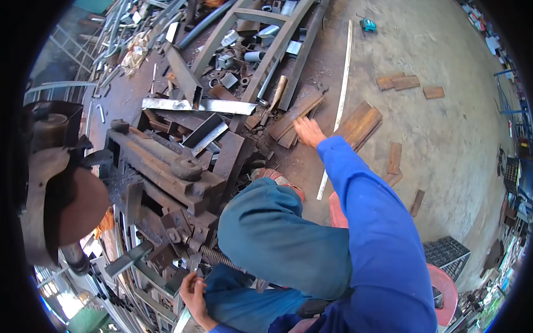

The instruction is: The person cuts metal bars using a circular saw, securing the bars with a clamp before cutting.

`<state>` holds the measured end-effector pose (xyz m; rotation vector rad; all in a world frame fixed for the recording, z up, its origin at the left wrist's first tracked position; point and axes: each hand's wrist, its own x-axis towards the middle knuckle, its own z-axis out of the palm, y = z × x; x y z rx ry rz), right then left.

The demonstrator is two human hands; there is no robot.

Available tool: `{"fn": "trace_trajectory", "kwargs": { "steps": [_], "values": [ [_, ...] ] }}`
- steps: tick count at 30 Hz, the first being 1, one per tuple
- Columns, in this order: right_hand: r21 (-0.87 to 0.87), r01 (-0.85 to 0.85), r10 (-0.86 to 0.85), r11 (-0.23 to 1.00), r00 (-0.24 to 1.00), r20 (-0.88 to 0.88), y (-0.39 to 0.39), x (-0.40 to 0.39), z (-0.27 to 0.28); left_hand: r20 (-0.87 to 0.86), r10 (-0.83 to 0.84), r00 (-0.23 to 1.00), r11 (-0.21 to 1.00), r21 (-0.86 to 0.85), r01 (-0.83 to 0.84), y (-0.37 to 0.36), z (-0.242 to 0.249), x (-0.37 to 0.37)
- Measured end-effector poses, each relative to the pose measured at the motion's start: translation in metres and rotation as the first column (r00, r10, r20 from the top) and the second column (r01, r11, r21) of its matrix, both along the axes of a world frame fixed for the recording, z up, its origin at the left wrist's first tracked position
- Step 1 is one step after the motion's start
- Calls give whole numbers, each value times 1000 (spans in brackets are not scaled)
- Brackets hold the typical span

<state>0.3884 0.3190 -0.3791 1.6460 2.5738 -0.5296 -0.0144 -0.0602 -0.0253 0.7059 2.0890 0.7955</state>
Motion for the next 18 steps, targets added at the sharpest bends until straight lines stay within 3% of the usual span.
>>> {"fn": "trace_trajectory", "kwargs": {
  "steps": [2, 3, 5, 7, 11, 13, 17, 18],
  "values": [
    [137, -86, 57, 987, 976, 209, 31, -10, -10, -23, 32, 999, 993, -112, -35, -2, -2, 0],
    [125, -86, 58, 988, 975, 213, 42, -9, -22, -19, 31, 999, 992, -124, -33, -6, -5, -5],
    [371, -191, 61, 909, 940, 337, 61, -7, -44, -37, -89, 995, 982, -171, 81, -4, -6, -8],
    [334, -196, 79, 922, 939, 334, 68, -1, -62, -38, -51, 998, 981, -190, 43, 10, -2, -2],
    [447, -245, 58, 860, 918, 392, 69, -4, -65, 17, 23, 1000, 980, -196, -19, 13, -6, -8],
    [388, -371, 121, 844, 836, 536, 75, -5, -55, -55, 0, 998, 981, -193, -11, 10, -11, -11],
    [425, -367, 207, 827, 903, 377, 64, 5, -25, -101, 57, 993, 993, -99, -67, 12, -17, -6],
    [206, -247, 188, 947, 945, 269, 58, 10, -23, -105, 47, 993, 993, -103, -58, 15, -14, -4]
  ]
}}
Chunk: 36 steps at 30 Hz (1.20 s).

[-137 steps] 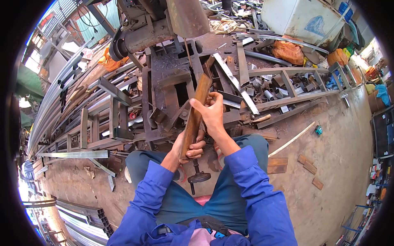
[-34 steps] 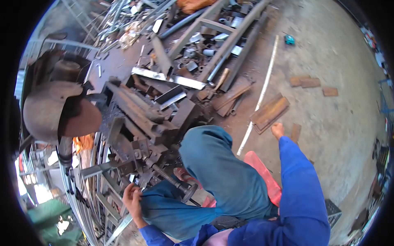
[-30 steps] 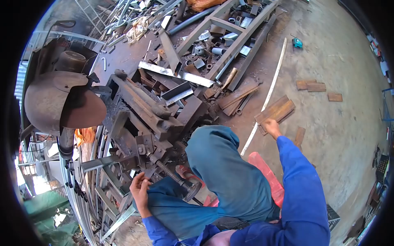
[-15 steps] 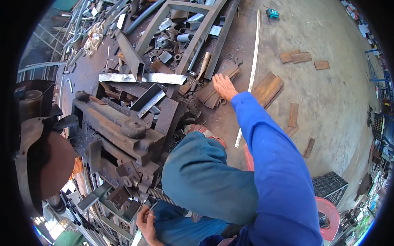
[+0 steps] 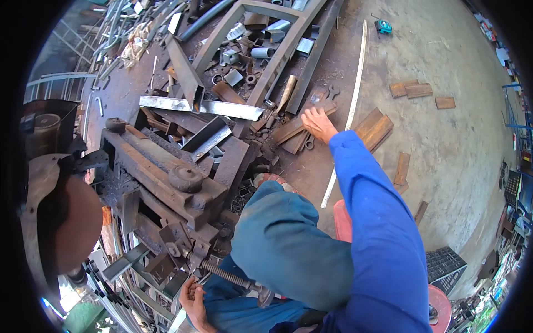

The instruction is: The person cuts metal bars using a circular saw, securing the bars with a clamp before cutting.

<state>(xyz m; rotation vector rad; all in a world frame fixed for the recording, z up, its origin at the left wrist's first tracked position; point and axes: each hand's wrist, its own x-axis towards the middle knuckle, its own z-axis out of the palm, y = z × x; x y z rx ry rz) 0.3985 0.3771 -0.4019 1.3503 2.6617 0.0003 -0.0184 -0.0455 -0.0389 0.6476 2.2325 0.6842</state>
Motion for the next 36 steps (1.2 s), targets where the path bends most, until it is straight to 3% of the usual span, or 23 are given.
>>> {"fn": "trace_trajectory", "kwargs": {
  "steps": [1, 2, 4, 5, 7, 9, 11, 15, 17, 18, 21, 22, 24, 27, 29, 31, 35, 36],
  "values": [
    [-261, 102, -117, 960, 992, -43, -4, 5, 4, -2, -9, 1000, 1000, 0, 9, -1, 3, 1],
    [-243, 91, -106, 966, 993, -48, -6, 10, 11, 15, -2, 1000, 1000, 24, 1, -8, -2, -3],
    [-392, 168, -213, 905, 974, -75, -14, 18, 23, 25, -4, 1000, 999, 53, 2, -8, -1, 2],
    [-379, 163, -209, 911, 975, -82, -20, 21, 20, 37, -23, 999, 998, 64, 20, -8, 1, 2],
    [-31, 81, -83, 996, 995, -48, -20, 23, 4, -3, -44, 999, 997, 67, 44, -12, 2, 4],
    [-21, 85, -86, 996, 996, -26, -17, 18, -1, 36, -20, 999, 997, 72, 17, -15, 3, 8],
    [94, 41, -40, 995, 999, -8, -19, 10, -12, 26, -48, 999, 998, 51, 46, -19, 0, 4],
    [54, 41, -43, 998, 998, 48, -16, -4, -26, 23, -16, 1000, 1000, -24, 16, -23, -6, -3],
    [164, 6, -25, 987, 993, 117, -11, -13, -25, 20, -27, 999, 1000, -6, 27, -31, -13, -14],
    [263, -5, -11, 965, 998, 59, -8, -16, -31, 23, -38, 999, 999, 0, 38, -30, -15, -16],
    [158, -13, -12, 987, 988, 152, 3, -23, -31, 12, -25, 1000, 999, -35, 25, -19, -14, -13],
    [254, -64, 16, 965, 982, 188, 6, -23, -29, 15, -25, 1000, 999, -33, 26, -16, -10, -11],
    [232, -31, -20, 972, 977, 213, 2, -25, -20, 28, -97, 995, 987, -123, 99, -10, -1, -8],
    [240, 21, -65, 970, 983, 174, -13, -25, -9, 2, -19, 1000, 999, -27, 19, -4, -3, 1],
    [-187, 223, -184, 957, 961, 208, -27, -21, 12, 5, -37, 999, 999, -29, 37, -13, -3, -5],
    [-208, 360, -382, 909, 921, -78, -49, -6, -1, 1, -35, 999, 999, 26, 35, -17, -1, -1],
    [-461, 462, -568, 758, 814, -118, -71, 15, 74, 1, -50, 999, 992, 114, 49, -25, 7, 1],
    [-470, 443, -592, 763, 770, -235, -75, 21, 98, -12, -48, 999, 989, 139, 50, -31, 4, 0]
  ]
}}
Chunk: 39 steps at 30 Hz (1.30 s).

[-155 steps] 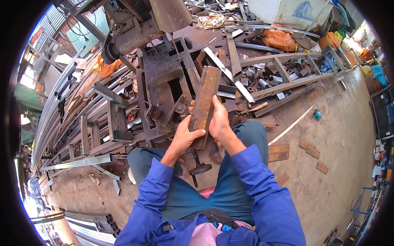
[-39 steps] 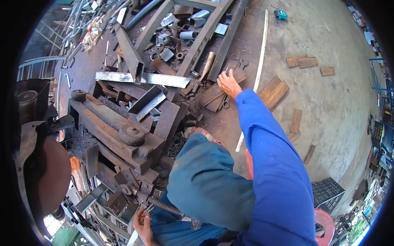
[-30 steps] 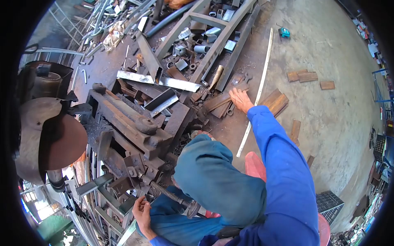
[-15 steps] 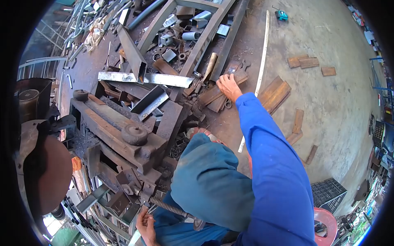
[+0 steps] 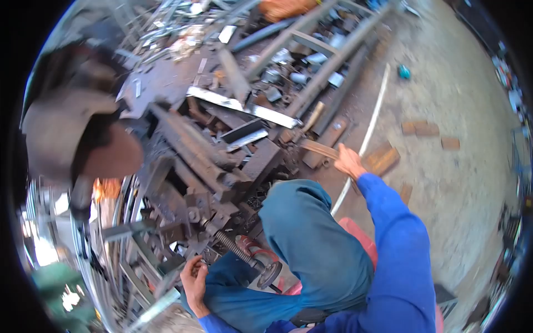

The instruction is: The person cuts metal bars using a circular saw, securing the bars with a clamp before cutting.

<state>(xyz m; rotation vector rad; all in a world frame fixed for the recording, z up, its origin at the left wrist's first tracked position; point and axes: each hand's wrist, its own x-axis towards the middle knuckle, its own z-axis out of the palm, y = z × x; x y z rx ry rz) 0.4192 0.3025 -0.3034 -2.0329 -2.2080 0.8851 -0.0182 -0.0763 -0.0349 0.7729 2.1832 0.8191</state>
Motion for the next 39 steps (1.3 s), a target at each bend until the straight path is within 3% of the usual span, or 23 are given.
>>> {"fn": "trace_trajectory", "kwargs": {
  "steps": [3, 5, 7, 11, 12, 14, 17, 19, 21, 22, 24, 25, 27, 28, 31, 33, 36, 39],
  "values": [
    [216, 102, -23, 971, 940, -341, 9, 10, 69, -25, -100, 995, 993, 60, 101, 2, 17, 6],
    [425, 130, 112, 896, 860, -498, 23, 7, 139, -24, -148, 989, 979, 142, 150, 1, 22, 9],
    [243, 145, 45, 959, 769, -637, 22, -2, 246, -45, -132, 990, 973, 186, 138, 2, 32, 14],
    [246, 8, 213, 969, 477, -853, -29, -28, 427, -60, -239, 969, 936, 253, 247, 4, 43, 23],
    [265, -11, 237, 964, 478, -846, -50, -40, 454, -60, -280, 958, 923, 257, 286, 3, 45, 26],
    [164, -30, 166, 986, 180, -969, -95, -71, 491, 34, -254, 967, 916, 329, 229, 2, 48, 30],
    [72, -210, 104, 975, 145, -984, -144, -105, 493, 171, -243, 955, 863, 488, 133, 0, 46, 35],
    [24, -382, 50, 924, 59, -997, -180, -144, 482, 331, -260, 907, 724, 688, -43, 3, 65, 40],
    [-90, -609, -109, 788, 5, -994, -202, -184, 467, 307, -313, 899, 700, 714, -1, 1, 80, 34],
    [-148, -623, -151, 768, 48, -987, -211, -205, 461, 341, -395, 853, 636, 772, -14, 3, 92, 37],
    [-282, -632, -268, 722, 121, -956, -221, -245, 445, 387, -556, 736, 556, 831, -17, 5, 93, 40],
    [-350, -631, -337, 692, 147, -930, -223, -264, 436, 493, -538, 684, 579, 806, -125, 5, 80, 48],
    [-370, -726, -365, 580, 175, -914, -219, -295, 420, 663, -591, 460, 649, 729, -216, -2, 71, 62],
    [-365, -745, -355, 559, 182, -917, -214, -309, 411, 755, -595, 276, 653, 654, -382, -3, 65, 70],
    [-357, -802, -371, 478, 183, -910, -198, -340, 390, 771, -555, 314, 571, 627, -530, -3, 76, 76],
    [-345, -839, -404, 421, 167, -899, -189, -358, 367, 830, -499, 248, 591, 536, -604, 3, 85, 73],
    [-431, -735, -491, 524, 154, -858, -175, -383, 333, 756, -180, 629, 697, 550, -461, 15, 74, 61],
    [-491, -580, -499, 650, 160, -851, -158, -399, 319, 726, -87, 682, 787, 470, -400, 34, 71, 51]
  ]
}}
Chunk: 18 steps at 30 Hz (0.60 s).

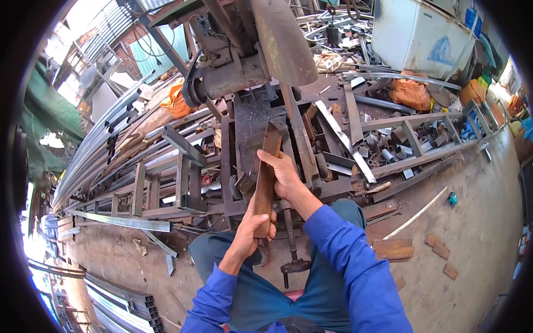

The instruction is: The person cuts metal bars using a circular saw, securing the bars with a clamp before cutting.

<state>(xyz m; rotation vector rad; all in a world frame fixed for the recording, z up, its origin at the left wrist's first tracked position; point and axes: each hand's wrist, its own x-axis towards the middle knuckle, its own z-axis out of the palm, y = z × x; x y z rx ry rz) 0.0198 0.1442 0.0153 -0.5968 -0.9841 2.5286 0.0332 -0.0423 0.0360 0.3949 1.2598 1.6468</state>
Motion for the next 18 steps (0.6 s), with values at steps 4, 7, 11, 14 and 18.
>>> {"fn": "trace_trajectory", "kwargs": {
  "steps": [4, 7, 11, 14, 18],
  "values": [
    [-47, -13, 8, 999, 996, -92, 24, -10, -6, -97, 24, 995, 999, -44, -28, 28, 16, -7],
    [-173, -54, 20, 983, 981, -192, 39, -7, 7, -201, 39, 979, 996, -67, -53, 48, 24, -6],
    [-231, -71, 27, 970, 982, -188, 47, -3, 9, -352, 108, 930, 991, -33, -128, 64, 14, 8],
    [-227, -74, 34, 971, 983, -178, 48, -1, 4, -317, 105, 943, 991, -49, -127, 64, 16, 12],
    [-237, -42, 13, 971, 992, -122, 46, -1, 2, -285, 90, 954, 993, -54, -110, 63, 19, 10]
  ]
}}
